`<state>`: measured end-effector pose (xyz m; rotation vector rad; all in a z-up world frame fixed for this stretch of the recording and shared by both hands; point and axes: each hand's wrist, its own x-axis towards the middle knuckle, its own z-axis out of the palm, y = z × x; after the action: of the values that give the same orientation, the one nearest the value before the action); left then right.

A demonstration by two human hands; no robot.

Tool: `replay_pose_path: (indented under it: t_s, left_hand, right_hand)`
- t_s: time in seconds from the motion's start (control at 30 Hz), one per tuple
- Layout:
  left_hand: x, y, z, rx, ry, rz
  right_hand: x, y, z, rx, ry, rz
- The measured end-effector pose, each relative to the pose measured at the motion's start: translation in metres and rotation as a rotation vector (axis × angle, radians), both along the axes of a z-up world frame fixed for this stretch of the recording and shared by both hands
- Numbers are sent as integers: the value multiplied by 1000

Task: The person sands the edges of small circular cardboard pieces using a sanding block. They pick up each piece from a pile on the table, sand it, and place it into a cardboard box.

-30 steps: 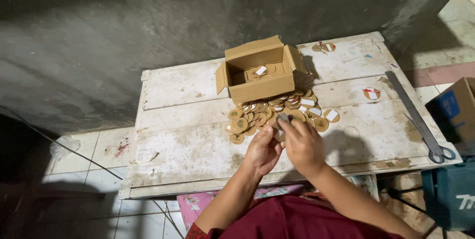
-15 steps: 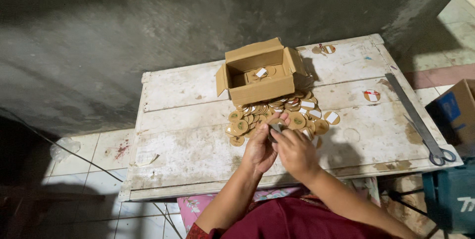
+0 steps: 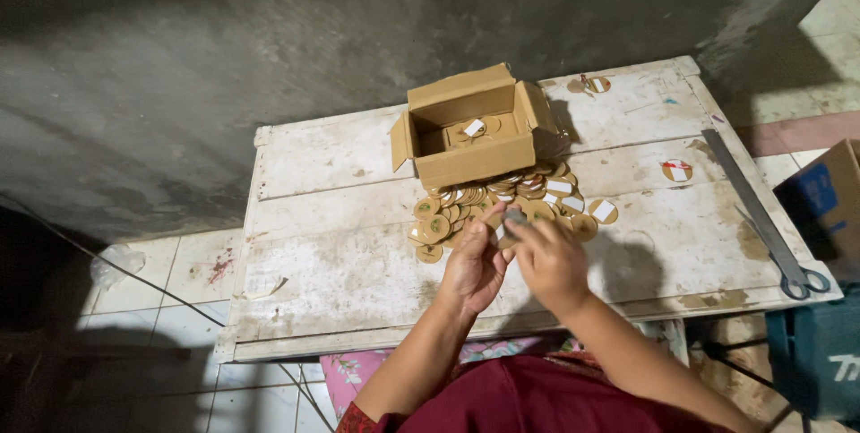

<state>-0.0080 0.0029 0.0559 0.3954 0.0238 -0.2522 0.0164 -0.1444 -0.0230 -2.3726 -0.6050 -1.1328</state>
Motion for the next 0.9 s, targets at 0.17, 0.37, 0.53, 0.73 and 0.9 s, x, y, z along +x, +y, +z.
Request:
replay_pose_path:
  t_s: [0.17, 0.37, 0.53, 0.73, 0.9]
  left_hand:
    - [11, 1, -28, 16, -40, 27]
    - [19, 3, -62, 6, -52, 13]
    - [18, 2, -48, 4, -55, -4]
    - [6, -5, -28, 151, 36, 29]
    - [22, -1, -79, 468, -138, 132]
  right_hand:
    - [-15, 13, 10, -19, 4, 23]
    - [-10, -4, 24, 6, 18, 61]
    - [-9, -1, 0, -11, -51, -6]
    - [-3, -5, 11, 76, 116, 131]
    - [-7, 3, 47, 420, 397, 95]
